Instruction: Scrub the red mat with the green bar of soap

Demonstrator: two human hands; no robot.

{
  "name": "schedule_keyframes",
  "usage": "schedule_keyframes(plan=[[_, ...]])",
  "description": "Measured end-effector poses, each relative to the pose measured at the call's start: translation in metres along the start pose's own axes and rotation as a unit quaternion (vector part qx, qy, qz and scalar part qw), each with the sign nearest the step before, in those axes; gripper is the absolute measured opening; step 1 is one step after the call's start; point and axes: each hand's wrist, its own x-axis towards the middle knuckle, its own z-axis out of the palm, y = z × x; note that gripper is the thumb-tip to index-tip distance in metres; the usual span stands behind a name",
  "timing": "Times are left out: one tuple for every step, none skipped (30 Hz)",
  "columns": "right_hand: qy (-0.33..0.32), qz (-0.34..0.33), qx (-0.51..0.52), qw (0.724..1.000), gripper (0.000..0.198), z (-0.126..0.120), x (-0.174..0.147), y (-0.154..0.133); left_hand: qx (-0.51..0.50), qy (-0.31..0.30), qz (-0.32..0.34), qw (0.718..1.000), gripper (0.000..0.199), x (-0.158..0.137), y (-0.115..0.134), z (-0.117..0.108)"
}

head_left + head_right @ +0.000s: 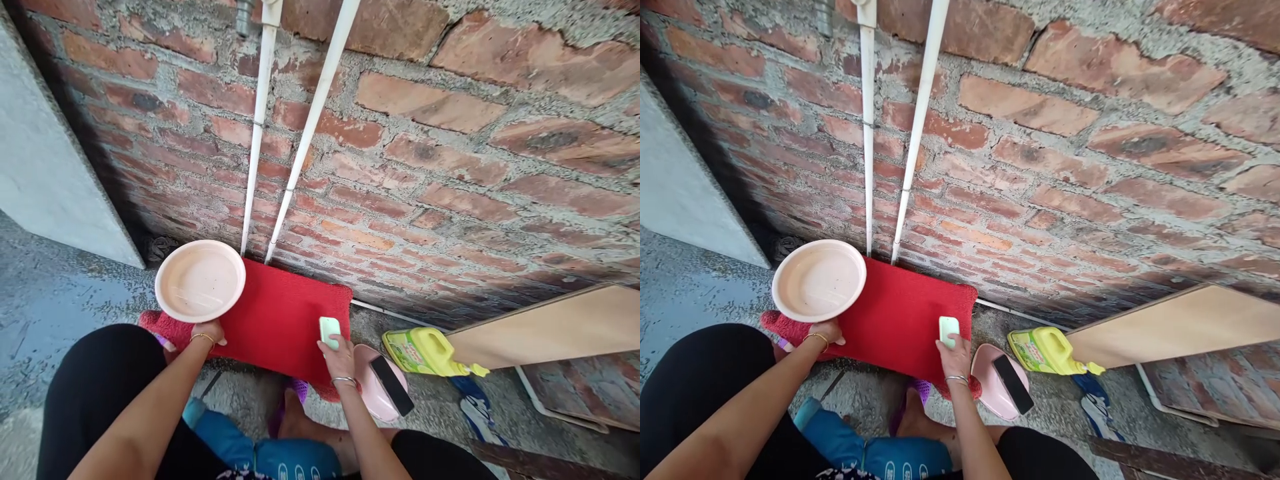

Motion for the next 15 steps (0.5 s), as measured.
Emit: schedule_keyframes(plan=[[-0.015,-0.039,0.000,0.999,0.032,0.010,-0.005,-0.015,0.015,-0.004,0.000,1.000,0.069,0.000,0.000,-0.001],[-0.032,-0.076,-0.004,0.997,0.030,0.020,-0.011,-0.030,0.027,-0.007,-0.001,1.000,0.070,-0.001,0.000,-0.001],[-0.051,-0.105,-0.015,0.993,0.029,0.030,-0.016,-0.045,0.032,-0.005,0.001,0.999,0.071,-0.002,0.000,-0.003],[-0.070,-0.125,-0.029,0.989,0.028,0.038,-0.021,-0.059,0.034,-0.004,0.001,0.999,0.073,-0.003,0.001,-0.004],[-0.089,-0.139,-0.046,0.985,0.028,0.046,-0.026,-0.072,0.037,-0.007,0.000,0.999,0.075,-0.003,0.001,-0.006],[-0.106,-0.149,-0.064,0.981,0.028,0.052,-0.029,-0.083,0.041,-0.011,-0.001,0.999,0.077,-0.004,0.002,-0.008],[-0.119,-0.154,-0.080,0.978,0.029,0.056,-0.032,-0.091,0.045,-0.014,0.000,0.999,0.078,-0.005,0.002,-0.009],[-0.130,-0.155,-0.093,0.975,0.030,0.059,-0.033,-0.095,0.048,-0.016,0.004,0.999,0.079,-0.006,0.003,-0.011],[-0.135,-0.154,-0.102,0.973,0.031,0.059,-0.032,-0.096,0.048,-0.014,0.008,0.999,0.079,-0.006,0.003,-0.012],[-0.136,-0.147,-0.107,0.974,0.031,0.057,-0.031,-0.093,0.045,-0.013,0.009,0.999,0.079,-0.007,0.004,-0.013],[-0.132,-0.136,-0.108,0.976,0.030,0.053,-0.028,-0.086,0.042,-0.012,0.005,0.999,0.079,-0.007,0.004,-0.013],[-0.124,-0.119,-0.106,0.979,0.029,0.046,-0.024,-0.075,0.038,-0.014,0.001,0.999,0.079,-0.008,0.004,-0.013],[-0.112,-0.095,-0.101,0.984,0.028,0.037,-0.020,-0.062,0.036,-0.016,-0.002,0.999,0.078,-0.008,0.004,-0.014],[-0.097,-0.061,-0.093,0.989,0.028,0.026,-0.015,-0.047,0.035,-0.019,-0.005,0.999,0.077,-0.009,0.004,-0.014],[-0.081,-0.020,-0.085,0.993,0.029,0.014,-0.010,-0.031,0.034,-0.021,-0.006,0.999,0.075,-0.009,0.004,-0.014]])
